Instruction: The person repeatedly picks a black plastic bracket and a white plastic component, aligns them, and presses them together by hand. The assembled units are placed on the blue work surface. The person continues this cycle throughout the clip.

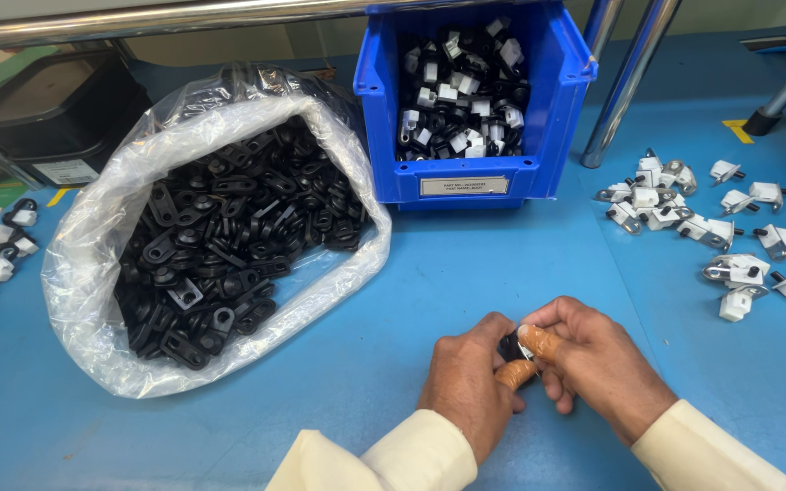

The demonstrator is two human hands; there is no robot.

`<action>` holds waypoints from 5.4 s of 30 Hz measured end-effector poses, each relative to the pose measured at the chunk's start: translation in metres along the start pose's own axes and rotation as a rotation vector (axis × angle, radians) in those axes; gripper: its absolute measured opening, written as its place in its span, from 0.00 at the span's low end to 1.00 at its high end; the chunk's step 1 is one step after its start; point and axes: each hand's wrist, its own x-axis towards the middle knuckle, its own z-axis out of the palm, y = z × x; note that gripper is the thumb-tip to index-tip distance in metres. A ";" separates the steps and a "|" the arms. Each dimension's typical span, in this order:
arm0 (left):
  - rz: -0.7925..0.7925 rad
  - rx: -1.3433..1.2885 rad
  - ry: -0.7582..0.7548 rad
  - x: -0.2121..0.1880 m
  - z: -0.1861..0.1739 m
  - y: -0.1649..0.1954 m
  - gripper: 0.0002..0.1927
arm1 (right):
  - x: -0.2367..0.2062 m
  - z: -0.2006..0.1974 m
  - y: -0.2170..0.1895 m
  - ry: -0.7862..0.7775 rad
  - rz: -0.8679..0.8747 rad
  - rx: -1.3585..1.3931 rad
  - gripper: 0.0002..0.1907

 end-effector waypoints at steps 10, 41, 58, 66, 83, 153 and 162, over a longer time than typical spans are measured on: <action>-0.218 -0.215 -0.174 0.023 -0.003 -0.014 0.10 | 0.004 -0.003 0.005 -0.058 -0.004 0.067 0.13; -0.290 -0.613 -0.078 0.019 -0.004 -0.032 0.07 | -0.026 0.040 0.006 0.289 -0.224 0.075 0.16; -0.267 -0.729 -0.235 0.012 -0.011 -0.033 0.26 | -0.003 -0.002 0.031 -0.155 0.320 0.615 0.13; -0.225 -0.725 -0.206 0.011 -0.003 -0.034 0.24 | -0.009 0.014 0.030 0.068 0.242 0.488 0.10; -0.257 -0.793 -0.129 0.010 0.001 -0.038 0.28 | -0.018 0.019 0.052 0.255 -0.100 0.179 0.13; -0.316 -0.629 -0.277 0.010 -0.017 -0.012 0.19 | -0.036 0.012 0.023 0.236 -0.042 0.340 0.12; -0.325 -0.710 -0.117 0.000 0.001 -0.008 0.16 | -0.023 0.021 0.024 0.340 -0.031 0.590 0.15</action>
